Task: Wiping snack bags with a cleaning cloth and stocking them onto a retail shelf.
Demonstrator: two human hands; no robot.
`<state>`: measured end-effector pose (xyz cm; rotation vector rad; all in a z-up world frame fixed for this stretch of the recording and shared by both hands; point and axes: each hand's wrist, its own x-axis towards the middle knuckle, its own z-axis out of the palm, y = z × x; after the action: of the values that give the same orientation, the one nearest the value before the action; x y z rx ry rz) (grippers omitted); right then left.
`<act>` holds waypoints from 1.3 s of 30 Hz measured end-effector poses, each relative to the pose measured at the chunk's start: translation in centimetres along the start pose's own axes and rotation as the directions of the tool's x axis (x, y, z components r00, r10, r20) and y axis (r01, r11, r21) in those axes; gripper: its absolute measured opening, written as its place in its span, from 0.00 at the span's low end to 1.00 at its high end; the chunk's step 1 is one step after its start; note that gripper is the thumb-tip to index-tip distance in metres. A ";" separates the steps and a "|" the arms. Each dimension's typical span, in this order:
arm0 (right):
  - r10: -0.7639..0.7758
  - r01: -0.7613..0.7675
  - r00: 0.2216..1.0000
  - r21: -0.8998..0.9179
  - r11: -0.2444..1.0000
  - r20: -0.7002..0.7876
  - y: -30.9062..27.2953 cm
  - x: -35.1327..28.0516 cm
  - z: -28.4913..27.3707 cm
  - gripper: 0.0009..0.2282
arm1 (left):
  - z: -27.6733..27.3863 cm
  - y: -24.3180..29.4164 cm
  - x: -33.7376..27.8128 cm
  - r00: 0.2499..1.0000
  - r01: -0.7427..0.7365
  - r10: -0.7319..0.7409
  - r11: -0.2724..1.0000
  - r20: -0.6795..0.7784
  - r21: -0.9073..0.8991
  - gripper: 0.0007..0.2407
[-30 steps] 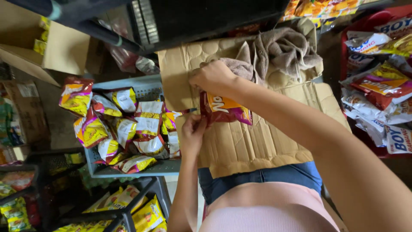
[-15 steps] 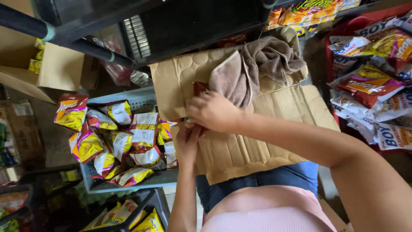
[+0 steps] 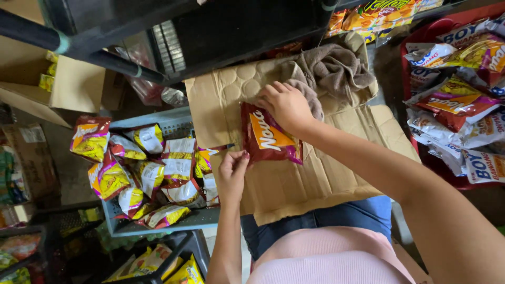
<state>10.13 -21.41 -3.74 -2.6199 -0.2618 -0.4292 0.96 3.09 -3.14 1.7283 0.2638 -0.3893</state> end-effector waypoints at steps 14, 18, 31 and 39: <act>0.176 -0.361 0.891 0.418 0.834 0.418 -5.5 -2.2 -11.9 0.14 | -6.5 14.6 -3.0 0.898 -0.350 0.404 0.896 -0.172 0.274 0.06; -0.005 -0.174 0.960 0.607 0.775 0.281 -5.6 0.6 -14.0 0.40 | -5.8 20.5 -3.6 0.777 -0.577 0.624 0.758 -0.080 0.304 0.05; 0.051 -0.300 0.953 0.905 0.301 0.299 -1.2 6.2 -14.6 0.20 | -1.9 25.5 2.1 0.749 -0.653 0.657 0.714 -0.081 -0.253 0.07; 0.180 -0.058 0.978 0.701 0.711 -0.102 -4.8 15.8 -18.7 0.10 | -1.0 26.5 8.7 0.680 -0.672 0.732 0.642 0.035 -0.369 0.39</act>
<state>18.88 -24.48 19.37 -1.8264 -0.1534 -0.3977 19.27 -1.32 17.47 1.3150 -0.4750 0.0895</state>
